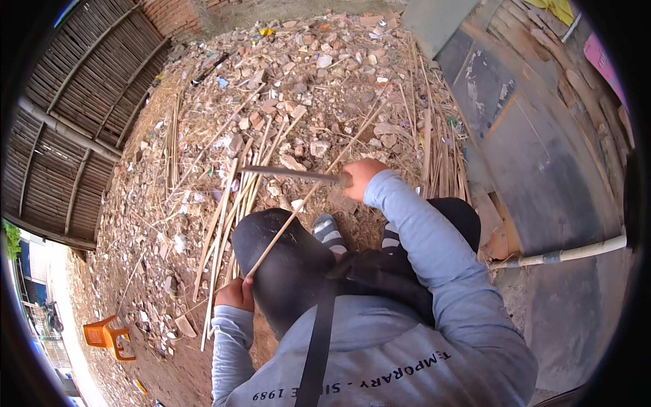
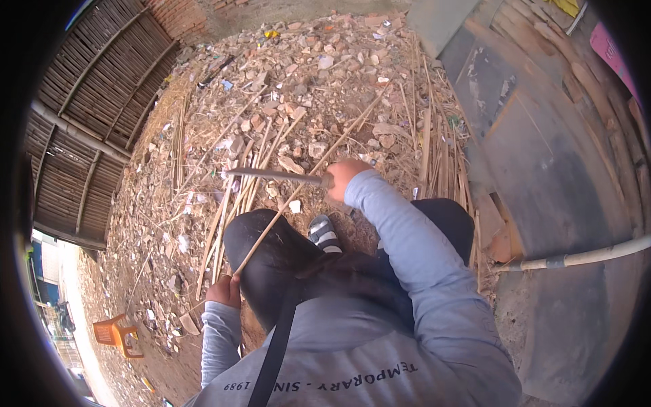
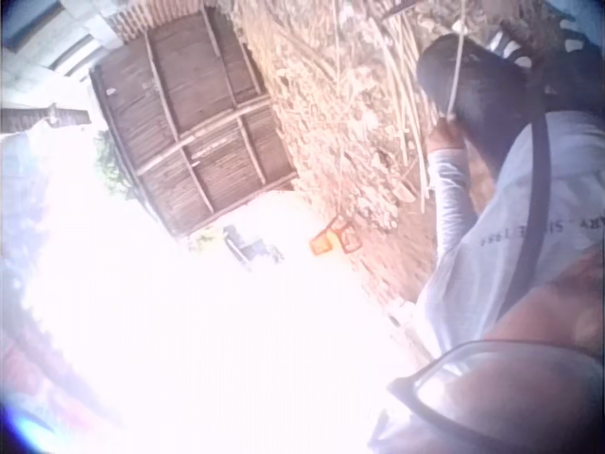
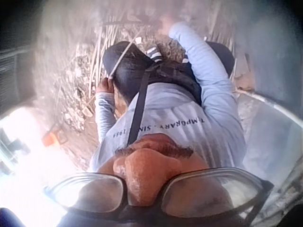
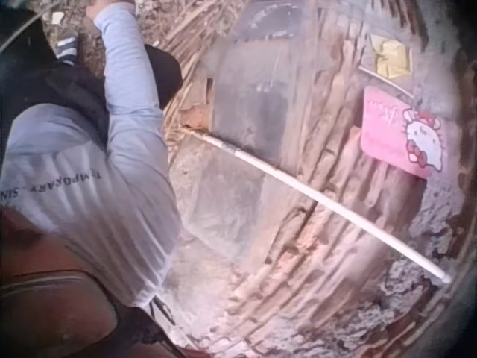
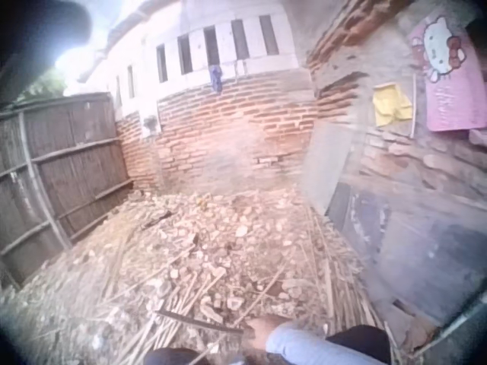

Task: The person strips thin layers from a bamboo pole using a knife while sitting on the ground, creating several long bamboo strips.

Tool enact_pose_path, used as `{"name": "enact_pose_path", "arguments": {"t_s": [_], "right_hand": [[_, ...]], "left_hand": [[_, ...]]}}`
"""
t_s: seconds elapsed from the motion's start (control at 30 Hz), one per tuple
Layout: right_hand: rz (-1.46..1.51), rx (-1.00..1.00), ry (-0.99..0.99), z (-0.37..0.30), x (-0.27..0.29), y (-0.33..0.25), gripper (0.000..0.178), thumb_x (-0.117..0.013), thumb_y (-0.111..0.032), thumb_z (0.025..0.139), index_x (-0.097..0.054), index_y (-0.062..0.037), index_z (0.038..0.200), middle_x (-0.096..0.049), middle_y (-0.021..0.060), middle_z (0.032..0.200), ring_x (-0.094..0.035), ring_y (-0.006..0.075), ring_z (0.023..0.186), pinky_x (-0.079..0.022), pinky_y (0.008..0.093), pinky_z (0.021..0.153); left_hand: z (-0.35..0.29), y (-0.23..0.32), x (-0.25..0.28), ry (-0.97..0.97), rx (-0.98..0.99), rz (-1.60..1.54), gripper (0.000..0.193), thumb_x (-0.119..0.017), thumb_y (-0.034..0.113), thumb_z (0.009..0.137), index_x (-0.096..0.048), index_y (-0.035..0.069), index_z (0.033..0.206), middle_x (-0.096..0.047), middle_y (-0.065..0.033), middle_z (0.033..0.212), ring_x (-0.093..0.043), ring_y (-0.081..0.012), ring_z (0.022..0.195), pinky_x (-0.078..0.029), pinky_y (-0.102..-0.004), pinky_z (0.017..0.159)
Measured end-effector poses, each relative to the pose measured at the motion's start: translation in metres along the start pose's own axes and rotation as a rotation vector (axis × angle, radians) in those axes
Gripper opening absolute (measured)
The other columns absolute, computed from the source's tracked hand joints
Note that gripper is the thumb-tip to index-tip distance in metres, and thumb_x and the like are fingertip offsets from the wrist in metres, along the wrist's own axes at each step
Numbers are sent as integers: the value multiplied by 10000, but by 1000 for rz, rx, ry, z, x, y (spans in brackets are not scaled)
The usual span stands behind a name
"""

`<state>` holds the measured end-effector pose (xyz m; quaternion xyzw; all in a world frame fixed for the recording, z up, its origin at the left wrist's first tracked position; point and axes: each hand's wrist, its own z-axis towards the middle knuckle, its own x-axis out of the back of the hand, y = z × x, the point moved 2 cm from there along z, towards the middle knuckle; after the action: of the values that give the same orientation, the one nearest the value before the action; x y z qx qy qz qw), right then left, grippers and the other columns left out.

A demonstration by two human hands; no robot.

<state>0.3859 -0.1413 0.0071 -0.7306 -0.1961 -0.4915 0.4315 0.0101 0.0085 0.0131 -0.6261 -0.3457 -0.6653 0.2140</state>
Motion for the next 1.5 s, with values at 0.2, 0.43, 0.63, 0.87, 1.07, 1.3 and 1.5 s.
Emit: {"name": "enact_pose_path", "arguments": {"t_s": [0.2, 0.43, 0.63, 0.87, 1.07, 1.3, 1.5], "right_hand": [[-20, -56, 51, 3, -17, 15, 394, -661, -307, 713, -661, -73, 1030, -670, 179, 941, -638, 357, 900, -512, 413, 826], [69, -118, -71, 8, -17, 5, 434, -695, -313, 693, -653, -63, 1045, -668, 182, 978, -633, 347, 939, -496, 406, 860], [-30, -21, -49, 0, -14, -6, 425, -685, -303, 697, -647, -56, 1040, -662, 192, 971, -629, 354, 941, -494, 412, 859], [24, -57, -9, 17, -36, 25, 381, -681, -291, 686, -666, -76, 1000, -668, 176, 956, -635, 341, 928, -509, 406, 837], [4, 30, 11, 11, -32, 3, 351, -679, -315, 701, -658, -78, 959, -667, 165, 902, -638, 350, 879, -510, 431, 805], [120, -64, 18, 13, -23, 11, 299, -662, -289, 731, -663, -89, 953, -672, 163, 870, -644, 353, 845, -519, 412, 787], [86, -192, 5, 22, -21, 26, 341, -660, -262, 730, -663, -93, 1027, -660, 167, 1031, -624, 323, 995, -492, 399, 888]], "left_hand": [[-4, 4, -9, -3, 27, 17, 430, -481, 431, 925, -556, 58, 723, -598, -223, 651, -588, -440, 625, -446, -538, 560], [-4, 5, -9, 11, 46, 29, 431, -483, 442, 922, -567, 61, 740, -594, -226, 640, -589, -444, 628, -452, -535, 567], [-3, 2, -8, -3, 43, 35, 421, -488, 431, 920, -564, 60, 736, -596, -226, 640, -589, -444, 626, -456, -532, 567], [7, 5, -13, 7, 9, 9, 420, -491, 436, 917, -561, 63, 738, -601, -219, 643, -592, -440, 627, -457, -532, 575], [5, 5, -11, 5, 8, 14, 419, -495, 424, 915, -555, 58, 718, -599, -221, 643, -588, -442, 630, -451, -535, 573], [5, -4, -22, 31, -29, -47, 416, -501, 422, 913, -567, 58, 722, -598, -224, 642, -588, -443, 630, -447, -536, 569], [5, 10, -8, 7, 22, 31, 412, -502, 428, 912, -569, 69, 722, -600, -218, 639, -588, -438, 623, -450, -532, 567]]}}
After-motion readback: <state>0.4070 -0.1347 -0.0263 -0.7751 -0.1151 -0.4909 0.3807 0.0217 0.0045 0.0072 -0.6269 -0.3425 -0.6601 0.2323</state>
